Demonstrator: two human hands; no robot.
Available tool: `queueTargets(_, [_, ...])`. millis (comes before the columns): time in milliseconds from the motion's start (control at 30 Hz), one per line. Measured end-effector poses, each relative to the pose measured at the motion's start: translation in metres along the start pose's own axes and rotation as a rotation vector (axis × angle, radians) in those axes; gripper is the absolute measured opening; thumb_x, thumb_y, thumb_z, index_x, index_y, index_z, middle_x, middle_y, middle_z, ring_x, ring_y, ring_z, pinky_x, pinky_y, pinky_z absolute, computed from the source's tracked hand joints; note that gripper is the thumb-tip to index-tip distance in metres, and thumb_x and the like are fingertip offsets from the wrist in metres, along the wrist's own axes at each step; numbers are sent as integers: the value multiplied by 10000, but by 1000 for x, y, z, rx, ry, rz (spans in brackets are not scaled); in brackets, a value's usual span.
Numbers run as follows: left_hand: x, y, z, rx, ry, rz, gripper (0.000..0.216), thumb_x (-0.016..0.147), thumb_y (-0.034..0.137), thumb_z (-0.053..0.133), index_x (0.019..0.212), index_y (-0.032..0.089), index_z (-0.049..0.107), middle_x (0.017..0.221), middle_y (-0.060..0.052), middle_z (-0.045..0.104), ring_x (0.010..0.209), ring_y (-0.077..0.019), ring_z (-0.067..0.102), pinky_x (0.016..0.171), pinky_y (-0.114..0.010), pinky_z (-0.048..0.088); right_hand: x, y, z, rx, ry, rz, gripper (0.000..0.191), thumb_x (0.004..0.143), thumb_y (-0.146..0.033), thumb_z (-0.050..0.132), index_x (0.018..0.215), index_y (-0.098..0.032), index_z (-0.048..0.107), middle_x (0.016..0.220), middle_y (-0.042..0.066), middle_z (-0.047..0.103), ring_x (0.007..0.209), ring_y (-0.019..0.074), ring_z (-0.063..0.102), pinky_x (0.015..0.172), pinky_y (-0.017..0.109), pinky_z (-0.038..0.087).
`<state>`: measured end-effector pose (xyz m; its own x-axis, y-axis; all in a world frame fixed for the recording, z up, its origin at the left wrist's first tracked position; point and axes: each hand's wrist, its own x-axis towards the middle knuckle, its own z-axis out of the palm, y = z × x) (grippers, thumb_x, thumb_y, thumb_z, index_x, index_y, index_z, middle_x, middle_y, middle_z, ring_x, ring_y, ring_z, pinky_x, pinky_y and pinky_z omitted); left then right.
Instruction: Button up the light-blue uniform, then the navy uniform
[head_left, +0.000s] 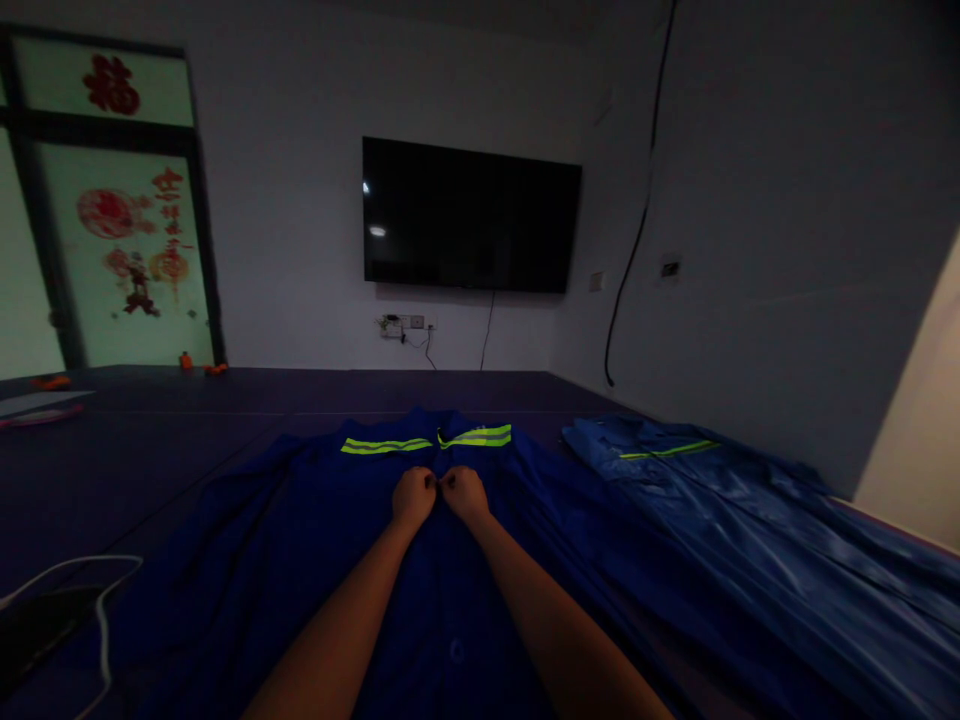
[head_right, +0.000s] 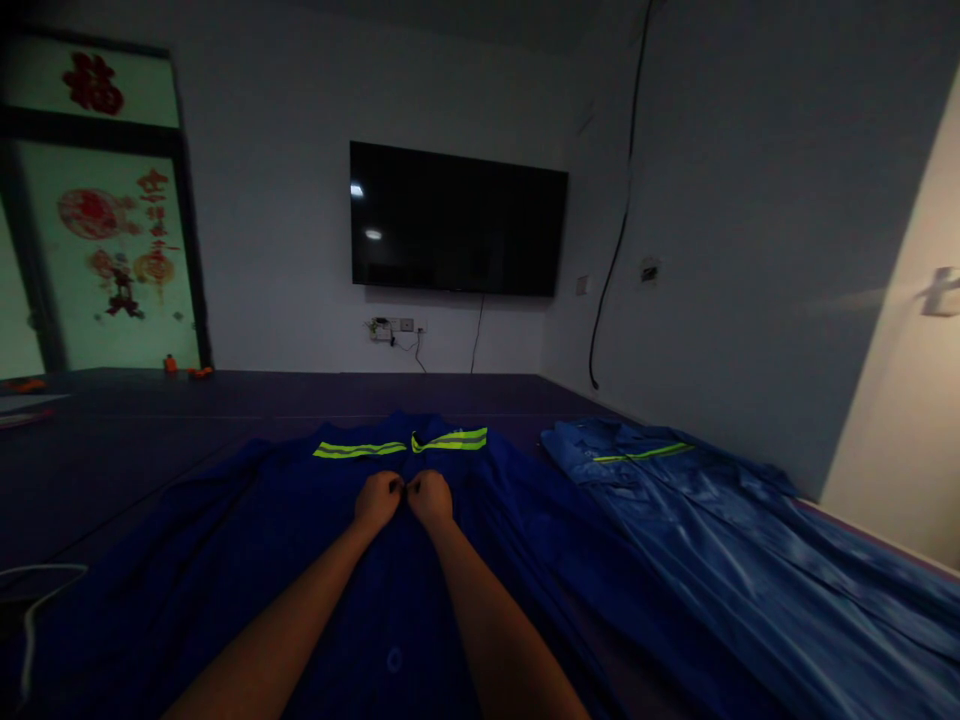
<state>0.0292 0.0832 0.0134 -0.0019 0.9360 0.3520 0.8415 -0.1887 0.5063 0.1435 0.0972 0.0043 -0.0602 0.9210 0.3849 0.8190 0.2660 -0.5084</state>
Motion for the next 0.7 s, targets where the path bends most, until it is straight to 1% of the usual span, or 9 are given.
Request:
queueTargets(133, [0, 0, 1, -1, 4, 11, 190, 794, 151, 464, 821, 166, 651, 917, -55, 671, 868, -151, 599, 714, -209, 401, 1, 0, 0, -5, -14, -9, 179, 721, -168, 529, 782, -177, 696, 848, 54, 692, 804, 157, 625, 679, 185, 422])
queueTargets(333, [2, -2, 3, -15, 8, -4, 175, 780, 152, 483, 821, 173, 652, 916, -55, 671, 861, -150, 600, 692, -211, 399, 1, 2, 0, 16, -17, -21, 174, 725, -180, 536, 788, -180, 699, 847, 50, 694, 786, 152, 628, 670, 184, 423])
queueTargets(700, [2, -2, 4, -27, 10, -11, 175, 784, 148, 477, 801, 176, 649, 897, -47, 676, 840, -150, 607, 666, -210, 394, 1, 2, -1, 33, -22, -8, 141, 718, -195, 559, 761, -189, 694, 795, 36, 694, 725, 140, 625, 607, 182, 407])
